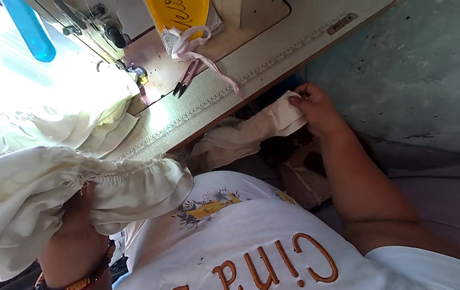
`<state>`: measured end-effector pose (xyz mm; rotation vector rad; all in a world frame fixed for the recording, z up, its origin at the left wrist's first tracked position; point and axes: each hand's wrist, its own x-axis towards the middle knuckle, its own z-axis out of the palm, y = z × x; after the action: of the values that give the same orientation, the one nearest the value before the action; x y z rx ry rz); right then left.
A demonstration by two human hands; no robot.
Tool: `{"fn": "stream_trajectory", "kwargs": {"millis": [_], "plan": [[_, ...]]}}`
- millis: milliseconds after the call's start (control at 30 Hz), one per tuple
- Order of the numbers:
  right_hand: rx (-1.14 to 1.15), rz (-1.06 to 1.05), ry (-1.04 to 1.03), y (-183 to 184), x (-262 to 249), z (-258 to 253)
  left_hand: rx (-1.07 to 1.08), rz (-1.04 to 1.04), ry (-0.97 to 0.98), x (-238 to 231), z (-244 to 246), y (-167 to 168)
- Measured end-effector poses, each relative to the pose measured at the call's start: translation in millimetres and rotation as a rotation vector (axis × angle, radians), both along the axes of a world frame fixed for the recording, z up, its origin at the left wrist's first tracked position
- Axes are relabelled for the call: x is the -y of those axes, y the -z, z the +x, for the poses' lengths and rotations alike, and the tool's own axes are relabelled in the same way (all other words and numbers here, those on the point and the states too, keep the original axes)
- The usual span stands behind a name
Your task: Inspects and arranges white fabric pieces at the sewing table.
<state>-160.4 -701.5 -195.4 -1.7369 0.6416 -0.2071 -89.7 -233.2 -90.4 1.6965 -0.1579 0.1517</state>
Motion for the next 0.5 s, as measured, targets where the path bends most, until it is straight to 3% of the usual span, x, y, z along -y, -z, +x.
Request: {"fn": "stream_trajectory", "kwargs": {"millis": [167,300,367,433,500], "plan": [[0.214,0.223,-0.098,-78,-49,1,0.011,-0.051,-0.002,14,-1,-10],[0.395,0.425,-0.336,-120,-145,13,-0.034,-0.156,0.083,31,-17,-11],[0.455,0.426,-0.508,-132,-198,22,-0.072,-0.064,0.285,26,-31,-8],[0.459,0.397,-0.619,-138,-237,33,-0.028,0.185,0.536,17,-39,-9],[0.428,0.340,-0.707,-140,-256,41,0.032,0.326,0.508,15,-39,-3]]}}
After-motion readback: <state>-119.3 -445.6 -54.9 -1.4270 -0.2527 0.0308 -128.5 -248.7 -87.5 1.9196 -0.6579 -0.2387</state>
